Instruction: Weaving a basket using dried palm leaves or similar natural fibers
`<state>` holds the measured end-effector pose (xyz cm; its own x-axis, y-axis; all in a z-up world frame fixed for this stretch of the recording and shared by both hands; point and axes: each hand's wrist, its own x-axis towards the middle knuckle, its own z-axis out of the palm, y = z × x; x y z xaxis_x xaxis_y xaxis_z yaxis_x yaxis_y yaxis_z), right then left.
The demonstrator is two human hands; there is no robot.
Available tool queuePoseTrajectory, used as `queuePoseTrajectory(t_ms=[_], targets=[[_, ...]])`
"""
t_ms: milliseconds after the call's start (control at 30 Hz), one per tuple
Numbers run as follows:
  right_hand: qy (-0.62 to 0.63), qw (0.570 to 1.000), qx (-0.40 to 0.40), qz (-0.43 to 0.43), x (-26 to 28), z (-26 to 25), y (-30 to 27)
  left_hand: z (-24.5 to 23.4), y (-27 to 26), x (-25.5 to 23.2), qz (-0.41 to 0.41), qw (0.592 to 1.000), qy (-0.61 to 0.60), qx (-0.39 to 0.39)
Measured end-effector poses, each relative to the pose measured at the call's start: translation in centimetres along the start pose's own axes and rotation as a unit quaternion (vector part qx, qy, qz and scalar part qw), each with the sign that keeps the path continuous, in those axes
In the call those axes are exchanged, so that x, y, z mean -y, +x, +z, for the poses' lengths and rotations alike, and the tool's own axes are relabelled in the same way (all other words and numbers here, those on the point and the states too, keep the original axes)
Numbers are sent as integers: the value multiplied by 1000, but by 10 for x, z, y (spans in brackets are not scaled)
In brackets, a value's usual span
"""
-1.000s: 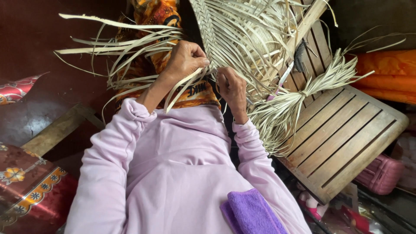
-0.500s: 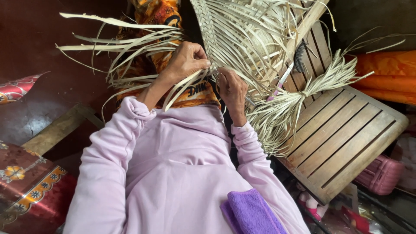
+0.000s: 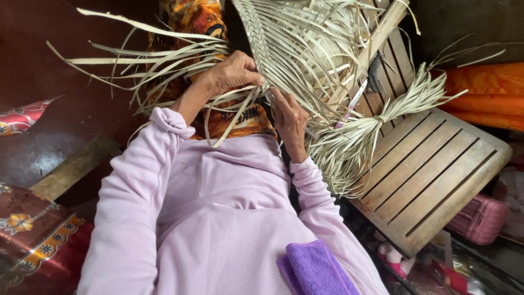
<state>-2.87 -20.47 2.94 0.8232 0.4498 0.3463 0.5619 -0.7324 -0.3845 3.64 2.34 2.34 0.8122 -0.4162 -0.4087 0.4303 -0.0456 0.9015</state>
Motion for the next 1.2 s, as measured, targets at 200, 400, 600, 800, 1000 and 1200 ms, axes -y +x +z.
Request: queuePoseTrajectory(t_ms=[200,400,600,800,1000,1200], targets=[[-88,995,42,-26,-10,3,-14,1,8,5,-36,996,-84,1],[-153,985,58,-45,-11,-3,-19,5,1,-7,-74,990,-123,-1],[-154,985,60,-43,-14,-2,-22,1,-8,-9,6,999,-41,12],[-73,993,84,-32,-14,-2,-18,1,-25,-42,-119,992,50,15],[-98,991,89,-18,-9,-2,-15,19,-2,2,139,923,315,-172],[-98,989,111,15,-8,-3,-12,44,-15,6,261,777,495,-289]])
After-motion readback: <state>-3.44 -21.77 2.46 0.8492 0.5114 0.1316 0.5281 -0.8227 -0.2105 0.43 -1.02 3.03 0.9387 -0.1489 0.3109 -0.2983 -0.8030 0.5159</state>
